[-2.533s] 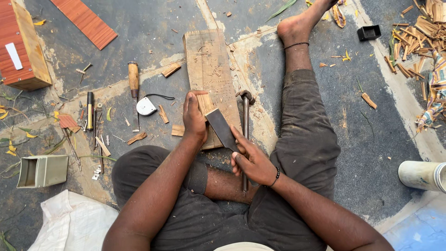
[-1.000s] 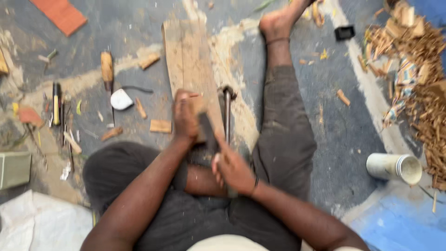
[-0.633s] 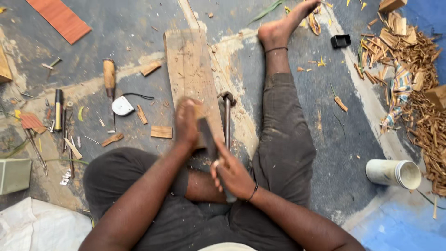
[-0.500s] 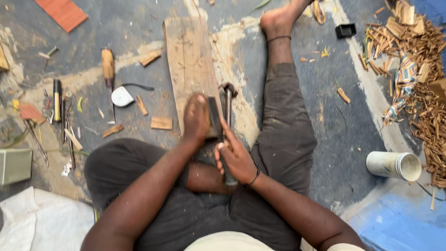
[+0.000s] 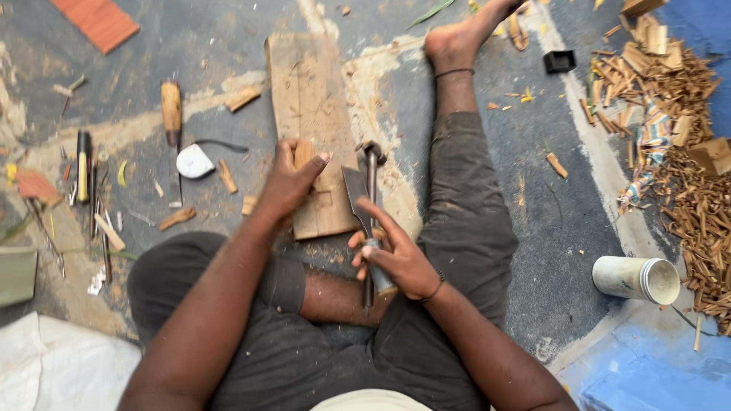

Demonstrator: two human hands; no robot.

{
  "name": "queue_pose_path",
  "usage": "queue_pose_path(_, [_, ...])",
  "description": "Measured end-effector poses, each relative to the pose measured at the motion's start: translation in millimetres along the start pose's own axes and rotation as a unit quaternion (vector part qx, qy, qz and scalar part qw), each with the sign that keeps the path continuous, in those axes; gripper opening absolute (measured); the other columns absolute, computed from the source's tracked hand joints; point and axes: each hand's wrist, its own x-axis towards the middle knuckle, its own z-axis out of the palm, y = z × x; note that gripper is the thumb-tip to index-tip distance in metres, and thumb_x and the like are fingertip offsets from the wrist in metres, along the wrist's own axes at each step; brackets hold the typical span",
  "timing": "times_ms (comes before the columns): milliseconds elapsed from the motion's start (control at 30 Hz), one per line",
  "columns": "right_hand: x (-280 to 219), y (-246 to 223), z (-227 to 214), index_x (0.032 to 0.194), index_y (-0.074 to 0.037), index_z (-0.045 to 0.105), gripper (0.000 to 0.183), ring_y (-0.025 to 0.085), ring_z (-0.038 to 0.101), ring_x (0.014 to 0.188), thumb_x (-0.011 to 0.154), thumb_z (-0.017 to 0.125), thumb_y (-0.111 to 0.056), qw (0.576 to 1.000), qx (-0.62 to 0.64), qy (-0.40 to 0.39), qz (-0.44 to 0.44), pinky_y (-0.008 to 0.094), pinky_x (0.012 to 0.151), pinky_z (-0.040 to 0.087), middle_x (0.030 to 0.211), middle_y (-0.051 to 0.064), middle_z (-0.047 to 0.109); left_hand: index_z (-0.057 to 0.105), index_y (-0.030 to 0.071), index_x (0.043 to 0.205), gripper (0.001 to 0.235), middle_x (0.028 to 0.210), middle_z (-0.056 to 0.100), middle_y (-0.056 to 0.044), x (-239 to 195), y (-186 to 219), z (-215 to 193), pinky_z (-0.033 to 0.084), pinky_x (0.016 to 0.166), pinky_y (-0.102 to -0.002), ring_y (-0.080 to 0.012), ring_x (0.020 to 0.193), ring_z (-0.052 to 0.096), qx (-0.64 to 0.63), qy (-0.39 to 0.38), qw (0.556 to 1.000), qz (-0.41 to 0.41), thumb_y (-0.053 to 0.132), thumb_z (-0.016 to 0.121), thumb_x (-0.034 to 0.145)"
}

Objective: The person sits on the floor and uses a hammer and chisel to carve a rectangular recess into a small wooden block. They repeatedly position the chisel and strike it with the hammer to remove wood chips, occasionally adjusting the block's position.

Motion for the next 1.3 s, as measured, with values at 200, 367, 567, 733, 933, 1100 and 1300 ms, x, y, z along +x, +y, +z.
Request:
queue_pose_path(200, [-0.3,-33.6,-2.0,0.15,0.005,0.043,0.06,0.031,0.067,0.119,0.104,0.061,-0.03,0.971,0.201,-0.123,-0.037,0.038,0.095,0.06,0.14,0.026,0.056,0.06,0.008,0.133,0.06,0.118,0.059,-0.02,7.1,4.6,-33.9,0.059,0.086,-0.039,-0.0279,0.102,0.066,0.21,-0.05,0.972,0.096,0.025,0.083,0.08])
queue_pose_path(367, [13.1,-64.7,-3.4,0.15,-0.001,0.042,0.061,0.031,0.069,0.117,0.1,0.066,-0.026,0.988,0.104,-0.104,-0.045,0.039,0.097,0.061,0.135,0.024,0.061,0.066,0.008,0.114,0.043,0.111,0.074,-0.013,11.3,18.3,-34.4,0.058,0.084,-0.04,-0.025,0.096,0.073,0.305,-0.084,0.946,0.063,0.032,0.085,0.084])
queue_pose_path(567, [36.0,-75.3,-5.4,0.126,-0.001,0.068,0.043,0.024,0.066,0.097,0.087,0.081,-0.013,0.881,-0.442,0.07,-0.151,0.032,0.087,0.053,0.105,0.015,0.067,0.063,0.026,0.135,0.057,0.127,0.067,-0.01,18.3,17.1,-29.1,0.056,0.089,-0.043,-0.0274,0.099,0.069,0.352,-0.209,0.912,-0.032,0.033,0.082,0.081])
queue_pose_path(733, [70.3,-73.8,-8.2,0.125,-0.003,0.06,0.025,0.021,0.061,0.12,0.101,0.06,-0.001,0.868,-0.375,0.052,-0.321,0.033,0.109,0.048,0.121,0.013,0.061,0.056,0.015,0.142,0.058,0.13,0.064,-0.018,21.9,9.0,-29.9,0.047,0.098,-0.046,-0.0302,0.111,0.063,0.32,-0.227,0.905,0.166,0.028,0.076,0.09])
queue_pose_path(933, [107.9,-70.1,-18.6,0.126,-0.004,0.052,0.025,0.016,0.061,0.101,0.105,0.056,-0.017,0.954,-0.046,0.035,-0.294,0.039,0.107,0.055,0.103,0.006,0.061,0.065,0.017,0.132,0.042,0.117,0.067,-0.012,9.1,23.9,-18.9,0.051,0.098,-0.043,-0.029,0.109,0.065,0.36,-0.216,0.902,0.102,0.027,0.07,0.092])
queue_pose_path(1100, [107.5,-64.2,-23.7,0.108,-0.006,0.053,0.024,0.014,0.06,0.075,0.112,0.061,-0.029,0.947,-0.079,0.097,-0.296,0.031,0.069,0.057,0.088,0.007,0.058,0.068,0.017,0.128,0.036,0.115,0.066,-0.011,19.6,12.9,-10.9,0.048,0.098,-0.045,-0.0295,0.111,0.063,0.357,-0.233,0.894,0.137,0.032,0.069,0.096])
queue_pose_path(1300, [104.1,-56.2,-24.7,0.107,-0.006,0.054,0.022,0.013,0.056,0.063,0.108,0.064,-0.025,0.949,-0.056,0.151,-0.271,0.029,0.057,0.053,0.08,0.006,0.057,0.07,0.018,0.128,0.039,0.113,0.066,-0.011,23.3,13.0,-13.1,0.049,0.099,-0.043,-0.0299,0.11,0.063,0.365,-0.252,0.887,0.128,0.029,0.071,0.091])
